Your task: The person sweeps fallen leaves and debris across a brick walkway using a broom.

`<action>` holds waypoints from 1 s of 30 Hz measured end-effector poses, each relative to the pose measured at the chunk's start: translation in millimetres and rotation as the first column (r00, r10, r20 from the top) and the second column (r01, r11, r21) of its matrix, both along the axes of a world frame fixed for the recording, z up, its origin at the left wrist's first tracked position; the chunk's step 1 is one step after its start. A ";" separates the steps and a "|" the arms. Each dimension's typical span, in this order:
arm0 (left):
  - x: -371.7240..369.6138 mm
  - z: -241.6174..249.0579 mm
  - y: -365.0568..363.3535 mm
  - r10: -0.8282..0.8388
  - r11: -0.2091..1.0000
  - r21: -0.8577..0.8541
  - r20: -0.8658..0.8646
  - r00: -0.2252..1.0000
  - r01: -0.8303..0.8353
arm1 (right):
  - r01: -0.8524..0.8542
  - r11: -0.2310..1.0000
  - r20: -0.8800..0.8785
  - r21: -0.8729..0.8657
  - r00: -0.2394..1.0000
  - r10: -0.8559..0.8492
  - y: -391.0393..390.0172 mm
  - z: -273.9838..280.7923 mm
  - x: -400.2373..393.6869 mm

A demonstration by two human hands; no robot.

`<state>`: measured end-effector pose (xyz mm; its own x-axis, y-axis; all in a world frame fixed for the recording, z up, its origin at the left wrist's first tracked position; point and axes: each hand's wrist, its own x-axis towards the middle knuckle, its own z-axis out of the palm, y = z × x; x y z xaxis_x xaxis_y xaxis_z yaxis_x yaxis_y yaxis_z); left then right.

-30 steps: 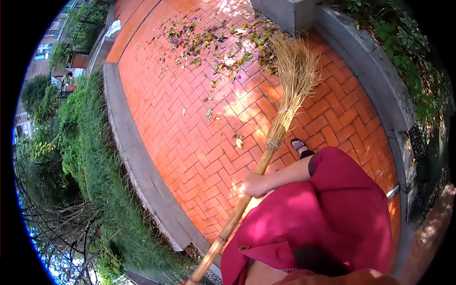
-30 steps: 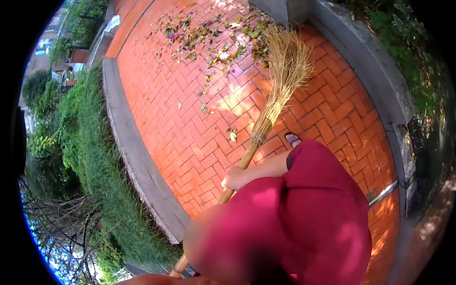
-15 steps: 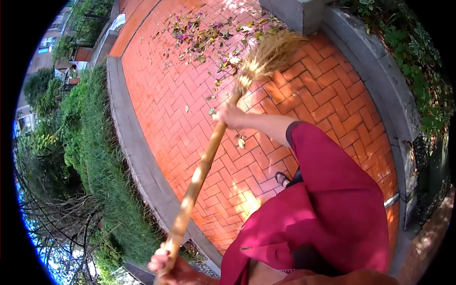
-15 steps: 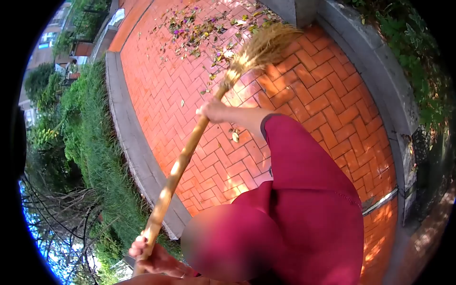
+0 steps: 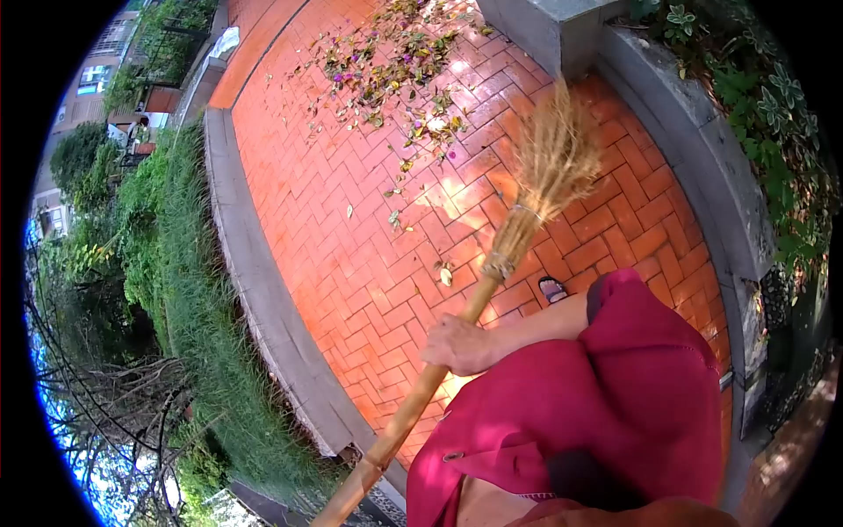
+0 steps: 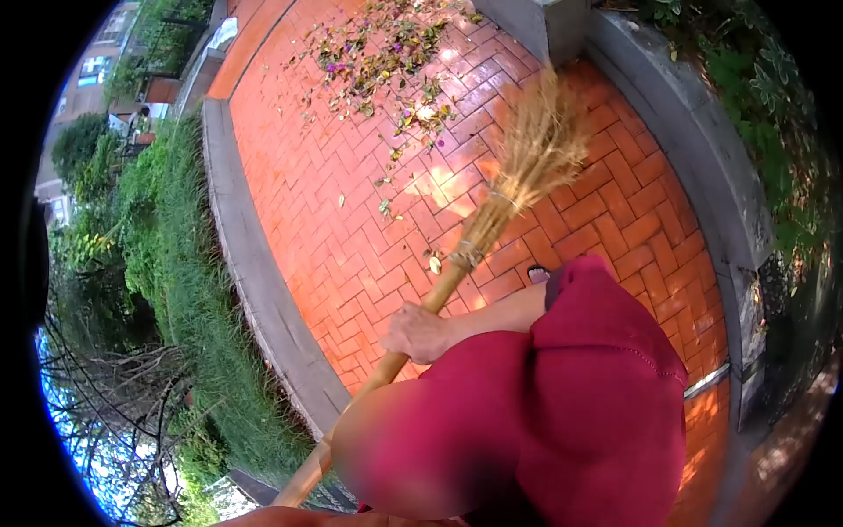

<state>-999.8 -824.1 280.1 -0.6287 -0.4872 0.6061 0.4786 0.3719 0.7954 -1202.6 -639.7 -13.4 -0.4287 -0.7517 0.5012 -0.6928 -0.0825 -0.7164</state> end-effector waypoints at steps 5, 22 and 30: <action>-6.5 -2.9 -11.2 -0.040 0.995 0.098 0.046 0.998 0.035 | -0.224 0.959 0.073 0.171 0.974 0.214 14.8 -15.8 8.3; 109.3 -50.0 38.1 -0.055 0.931 0.360 -0.004 0.998 0.053 | -0.263 0.922 -0.003 0.284 0.961 0.275 25.1 -41.0 15.0; 179.2 -82.0 152.9 0.452 0.817 0.453 -0.118 0.884 -0.357 | -0.393 0.787 -0.012 0.476 0.892 0.453 23.8 -67.7 34.0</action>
<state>-820.6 -671.1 198.1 -0.1991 -0.8995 0.3888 0.5302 0.2348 0.8147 -1168.7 -615.9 -81.1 0.0261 -0.9958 0.0882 -0.7466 -0.0781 -0.6607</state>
